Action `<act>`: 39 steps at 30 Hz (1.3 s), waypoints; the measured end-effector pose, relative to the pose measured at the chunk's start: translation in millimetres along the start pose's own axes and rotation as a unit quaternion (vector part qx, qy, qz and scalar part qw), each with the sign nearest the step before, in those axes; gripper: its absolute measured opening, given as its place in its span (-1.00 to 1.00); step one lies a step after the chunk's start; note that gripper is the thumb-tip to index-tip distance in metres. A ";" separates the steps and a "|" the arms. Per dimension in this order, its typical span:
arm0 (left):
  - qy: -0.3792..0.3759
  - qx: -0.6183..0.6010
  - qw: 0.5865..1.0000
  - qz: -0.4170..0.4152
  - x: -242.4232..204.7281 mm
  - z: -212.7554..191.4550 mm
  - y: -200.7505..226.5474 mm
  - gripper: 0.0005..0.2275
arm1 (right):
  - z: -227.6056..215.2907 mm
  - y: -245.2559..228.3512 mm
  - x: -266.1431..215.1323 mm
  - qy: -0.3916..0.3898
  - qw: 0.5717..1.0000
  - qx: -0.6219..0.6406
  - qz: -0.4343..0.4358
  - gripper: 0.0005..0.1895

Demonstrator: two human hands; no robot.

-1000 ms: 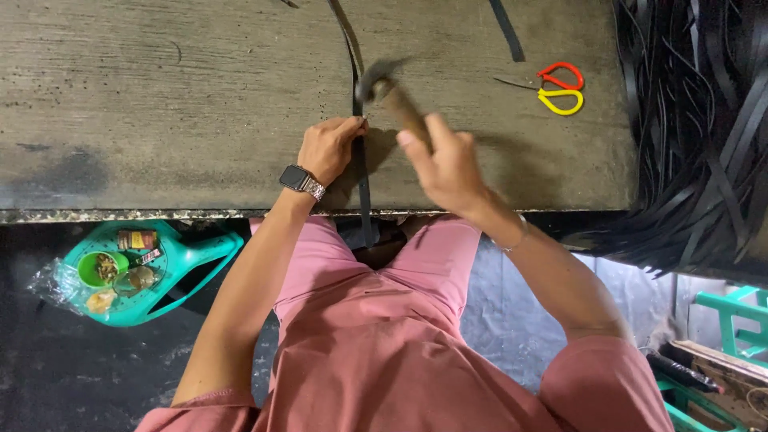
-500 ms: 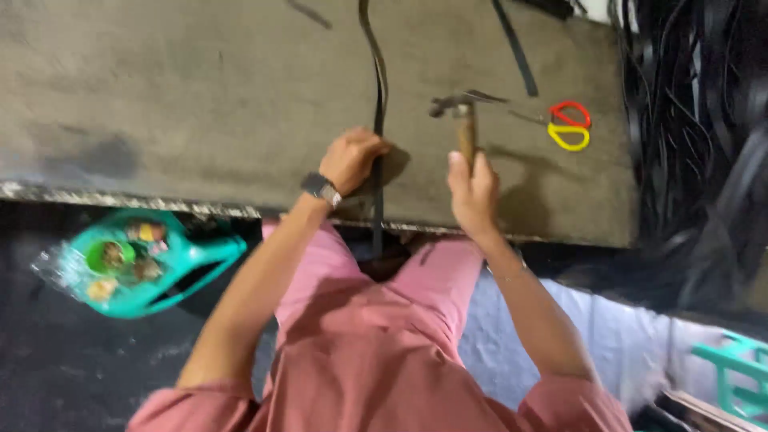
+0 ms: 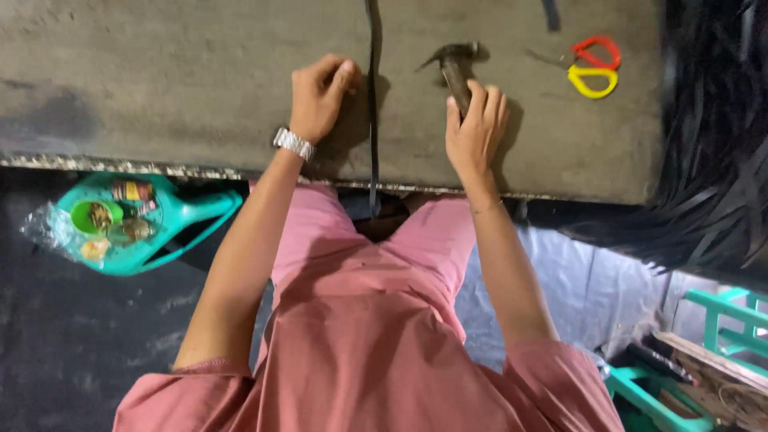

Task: The person hammers nails into a black leather strap on a wooden workbench. They briefly move a stool to adjust their position, then continue hammering nails into the strap.

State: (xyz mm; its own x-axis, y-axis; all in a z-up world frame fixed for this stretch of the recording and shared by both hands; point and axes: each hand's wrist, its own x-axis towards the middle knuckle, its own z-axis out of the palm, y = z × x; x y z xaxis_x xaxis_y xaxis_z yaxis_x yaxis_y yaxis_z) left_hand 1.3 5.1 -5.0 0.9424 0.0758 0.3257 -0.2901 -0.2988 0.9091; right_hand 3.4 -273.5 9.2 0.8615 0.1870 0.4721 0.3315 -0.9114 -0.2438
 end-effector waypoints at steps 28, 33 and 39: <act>-0.023 0.083 0.993 0.077 -3.5 8.2 -5.0 -0.72 | 4.0 3.3 -6.4 -0.006 1.000 -0.006 0.010 -0.75; -0.023 0.095 0.993 0.067 -5.0 9.1 -10.9 -0.72 | 3.1 1.8 -6.8 -0.004 1.000 -0.004 0.014 -0.73; -0.031 0.091 0.994 0.046 -6.7 9.6 -10.9 -0.70 | 3.8 2.4 -7.5 0.001 1.000 -0.004 0.005 -0.72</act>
State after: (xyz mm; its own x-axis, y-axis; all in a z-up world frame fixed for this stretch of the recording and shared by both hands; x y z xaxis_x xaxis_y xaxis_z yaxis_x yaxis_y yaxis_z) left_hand -0.2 -1.2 -19.6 0.9231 -0.0168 0.3842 -0.3464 -0.4703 0.8117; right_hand -0.8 -275.7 1.8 0.8642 0.1766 0.4711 0.3196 -0.9159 -0.2429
